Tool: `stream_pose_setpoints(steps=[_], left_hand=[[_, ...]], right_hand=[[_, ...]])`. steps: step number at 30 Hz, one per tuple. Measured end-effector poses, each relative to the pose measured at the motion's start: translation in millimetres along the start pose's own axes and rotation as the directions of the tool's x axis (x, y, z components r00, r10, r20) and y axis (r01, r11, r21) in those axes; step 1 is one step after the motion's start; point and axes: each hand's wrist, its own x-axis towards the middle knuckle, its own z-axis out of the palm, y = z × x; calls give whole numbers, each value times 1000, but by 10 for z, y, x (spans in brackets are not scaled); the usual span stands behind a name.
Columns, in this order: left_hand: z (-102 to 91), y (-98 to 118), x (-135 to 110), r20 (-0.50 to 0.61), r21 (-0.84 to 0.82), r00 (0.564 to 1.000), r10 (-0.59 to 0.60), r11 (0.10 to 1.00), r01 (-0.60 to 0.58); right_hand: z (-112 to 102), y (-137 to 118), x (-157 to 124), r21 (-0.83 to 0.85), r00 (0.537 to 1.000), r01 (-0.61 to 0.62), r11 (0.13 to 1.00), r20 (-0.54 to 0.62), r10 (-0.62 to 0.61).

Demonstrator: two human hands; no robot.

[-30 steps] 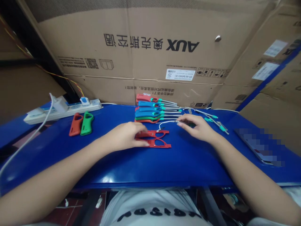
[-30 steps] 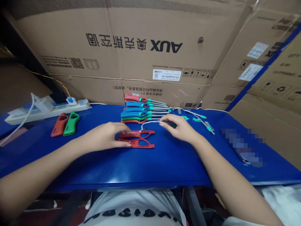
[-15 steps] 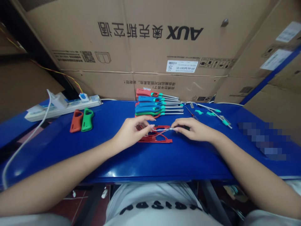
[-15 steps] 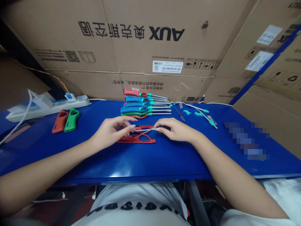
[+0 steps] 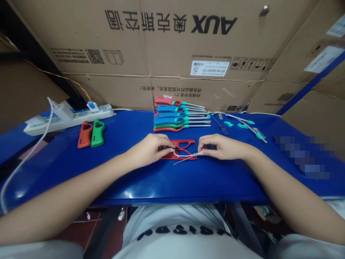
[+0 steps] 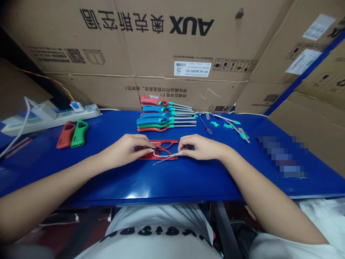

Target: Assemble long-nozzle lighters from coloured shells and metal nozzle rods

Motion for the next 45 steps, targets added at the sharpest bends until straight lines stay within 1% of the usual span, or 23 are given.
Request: stream_pose_setpoints(steps=[7, 11, 15, 18, 22, 25, 28, 32, 37, 42, 45], left_hand=[[51, 26, -22, 33, 79, 999, 14, 997, -17], [60, 38, -26, 31, 94, 1000, 4, 996, -7], [66, 43, -35, 32, 99, 999, -24, 995, 20], [69, 44, -38, 34, 99, 998, -45, 994, 42], [71, 45, -29, 26, 88, 997, -74, 994, 71], [75, 46, -16, 21, 64, 996, -88, 994, 86], [74, 46, -6, 21, 47, 995, -96, 994, 95], [69, 38, -7, 20, 24, 995, -99, 995, 99], [78, 11, -13, 25, -5, 997, -66, 998, 66], [97, 16, -19, 28, 15, 998, -57, 998, 56], [108, 45, -30, 36, 52, 998, -49, 998, 47]], right_hand=[[22, -19, 15, -39, 999, -9, 999, 32, 10], [10, -88, 0, -193, 999, 42, 980, 36, -35], [38, -179, -12, -368, 998, 68, 927, 37, -59], [75, -252, -14, -506, 996, 86, 858, 41, -76], [116, -328, -7, -615, 996, 91, 783, 60, -68], [135, -361, 2, -646, 996, 86, 758, 75, -49], [140, -385, 10, -650, 997, 68, 757, 75, -25], [122, -403, 8, -622, 998, 52, 781, 69, -12], [104, -410, 9, -583, 997, 17, 812, 74, 32], [132, -473, 25, -635, 991, -19, 773, 91, 99], [151, -500, 25, -651, 989, -29, 758, 91, 116]])
